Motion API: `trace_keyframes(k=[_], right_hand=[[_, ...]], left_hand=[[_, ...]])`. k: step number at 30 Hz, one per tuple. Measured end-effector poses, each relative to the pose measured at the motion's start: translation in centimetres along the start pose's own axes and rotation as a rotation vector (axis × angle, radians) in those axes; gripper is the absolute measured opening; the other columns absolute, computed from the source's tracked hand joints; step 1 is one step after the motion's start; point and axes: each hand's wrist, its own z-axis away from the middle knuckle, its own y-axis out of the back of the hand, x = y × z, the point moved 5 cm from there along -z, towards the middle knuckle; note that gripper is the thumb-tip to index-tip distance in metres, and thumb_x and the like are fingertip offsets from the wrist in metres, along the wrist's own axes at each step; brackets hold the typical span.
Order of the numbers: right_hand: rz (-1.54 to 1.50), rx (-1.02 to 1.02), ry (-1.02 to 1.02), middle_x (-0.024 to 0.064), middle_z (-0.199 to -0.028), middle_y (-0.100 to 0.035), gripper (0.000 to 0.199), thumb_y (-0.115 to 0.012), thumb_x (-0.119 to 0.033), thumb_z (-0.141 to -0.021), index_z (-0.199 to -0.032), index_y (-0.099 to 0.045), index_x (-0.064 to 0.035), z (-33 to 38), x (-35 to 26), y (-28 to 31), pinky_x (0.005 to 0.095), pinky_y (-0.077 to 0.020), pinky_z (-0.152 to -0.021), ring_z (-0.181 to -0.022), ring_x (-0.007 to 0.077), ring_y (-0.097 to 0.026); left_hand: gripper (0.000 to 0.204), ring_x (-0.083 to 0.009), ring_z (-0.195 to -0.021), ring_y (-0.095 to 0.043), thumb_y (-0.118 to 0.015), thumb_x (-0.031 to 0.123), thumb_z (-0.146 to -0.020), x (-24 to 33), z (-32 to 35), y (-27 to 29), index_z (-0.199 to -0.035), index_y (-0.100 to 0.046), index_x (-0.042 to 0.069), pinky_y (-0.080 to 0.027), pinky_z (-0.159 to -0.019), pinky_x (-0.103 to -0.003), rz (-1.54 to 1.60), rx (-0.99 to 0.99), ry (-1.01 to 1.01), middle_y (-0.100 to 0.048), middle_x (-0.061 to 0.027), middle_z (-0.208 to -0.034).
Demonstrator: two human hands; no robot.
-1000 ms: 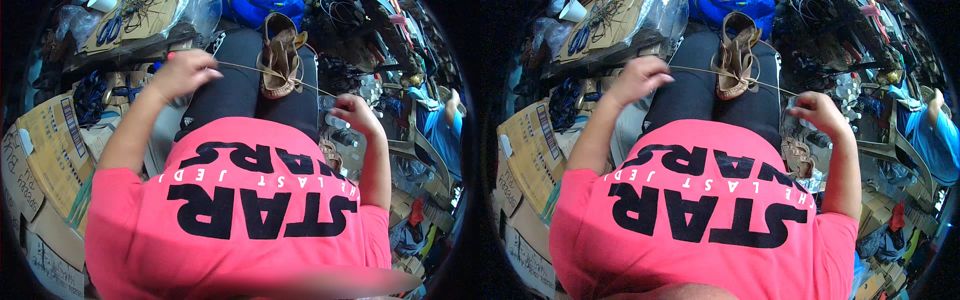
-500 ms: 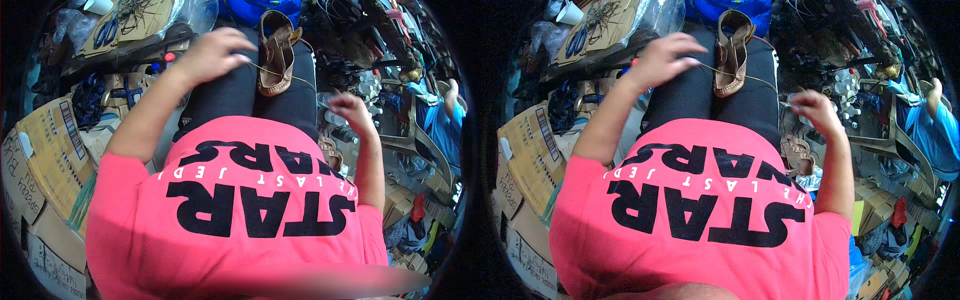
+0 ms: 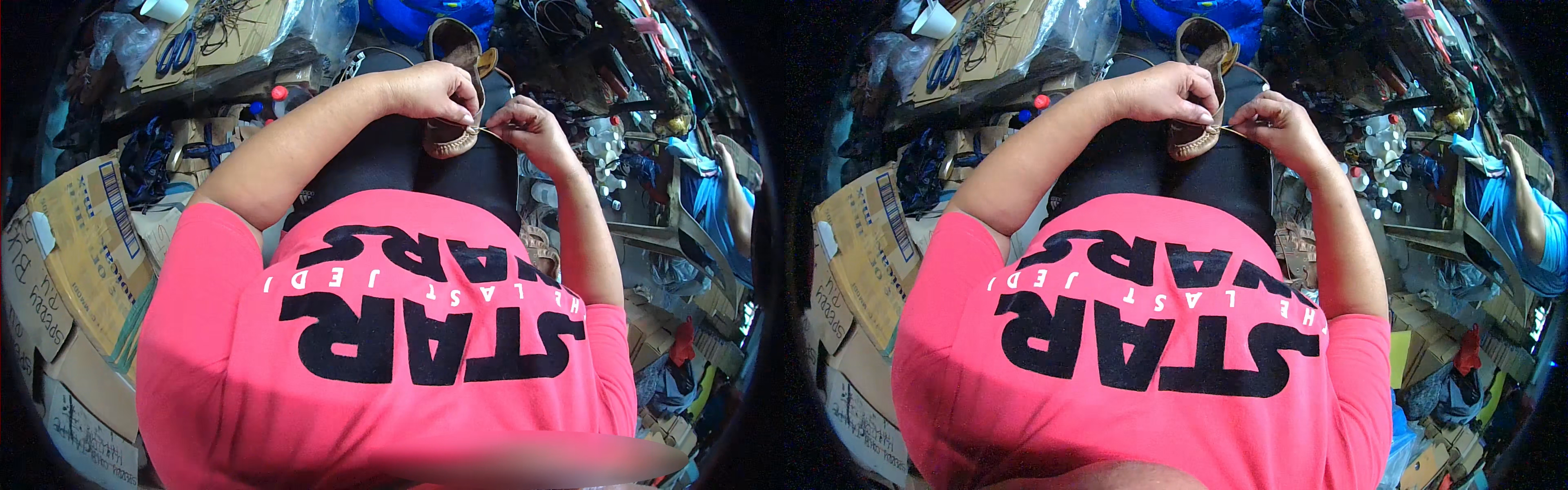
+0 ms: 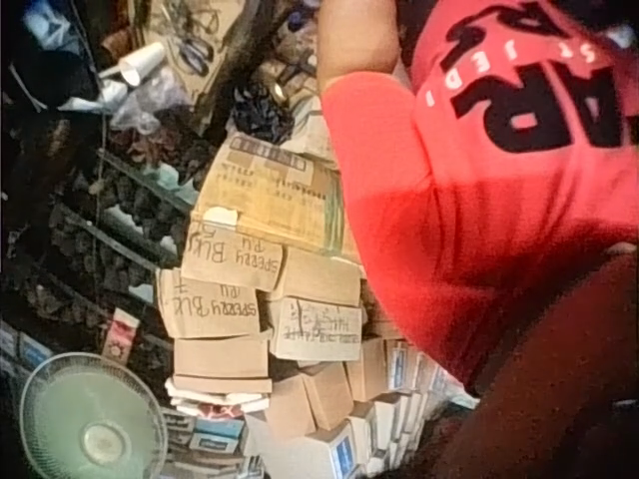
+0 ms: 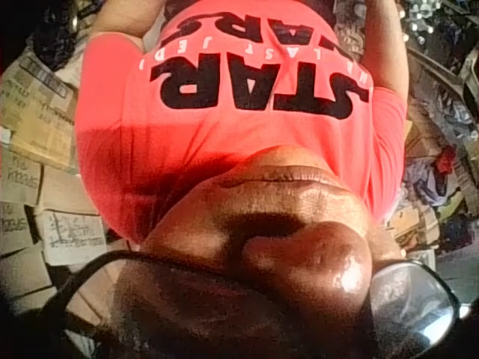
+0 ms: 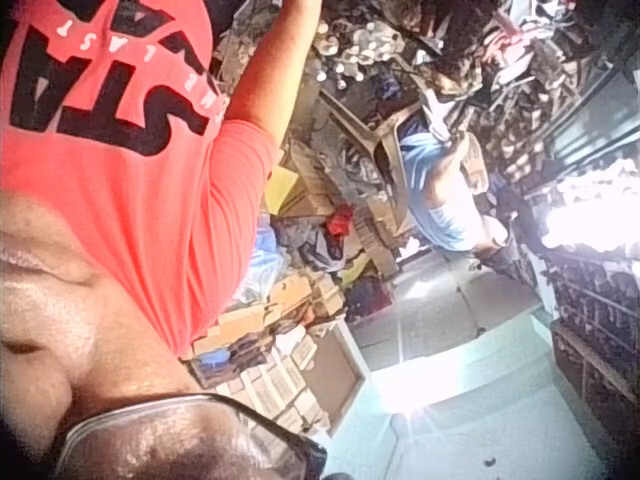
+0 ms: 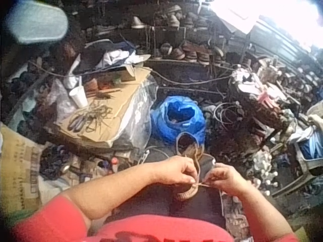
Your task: Stitching the leather upper to the sole of a shoe by hand.
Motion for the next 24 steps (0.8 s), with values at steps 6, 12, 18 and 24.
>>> trace_keyframes(k=[6, 12, 18, 24], right_hand=[[0.02, 0.097, 0.056, 0.0006, -0.082, -0.056, 0.015, -0.066, 0.005, -0.077, -0.089, -0.069, -0.0032, 1.5, -0.8, -1.2, 0.0225, -0.0441, -0.073, -0.081, 0.0095, -0.055], [0.17, 0.138, 0.129, 0.0034, -0.08, -0.054, 0.019, -0.066, 0.005, -0.077, -0.092, -0.069, -0.0056, 2.4, -2.2, -1.5, 0.0231, -0.045, -0.067, -0.075, 0.0129, -0.057], [0.609, 0.035, 0.193, 0.0111, -0.085, -0.058, 0.02, -0.061, 0.001, -0.076, -0.091, -0.07, -0.0096, 2.1, -5.5, -1.7, 0.0344, -0.0488, -0.069, -0.078, 0.0287, -0.061], [0.978, -0.076, 0.16, 0.0169, -0.084, -0.06, 0.018, -0.056, -0.007, -0.079, -0.089, -0.07, -0.0119, 1.1, -7.5, -3.3, 0.0422, -0.0492, -0.072, -0.08, 0.0353, -0.062]], left_hand=[[0.021, -0.0182, -0.091, -0.055, -0.066, 0.014, -0.083, -0.4, 0.0, -0.3, -0.101, -0.07, 0.005, -0.042, -0.084, -0.028, 0.021, -0.081, -0.013, -0.057, -0.0062, -0.089], [0.025, -0.0181, -0.085, -0.053, -0.065, 0.013, -0.084, 0.0, 0.1, -0.5, -0.108, -0.069, 0.008, -0.042, -0.079, -0.028, 0.01, -0.157, 0.005, -0.052, -0.0051, -0.082], [0.027, -0.0203, -0.084, -0.053, -0.068, 0.012, -0.08, 0.3, -0.1, -0.7, -0.107, -0.07, 0.01, -0.043, -0.077, -0.029, -0.142, -0.191, -0.017, -0.052, -0.0071, -0.083], [0.026, -0.0219, -0.085, -0.058, -0.074, 0.008, -0.071, -0.4, -0.4, -0.8, -0.096, -0.071, 0.009, -0.046, -0.076, -0.032, -0.141, -0.061, -0.13, -0.058, -0.0071, -0.084]])
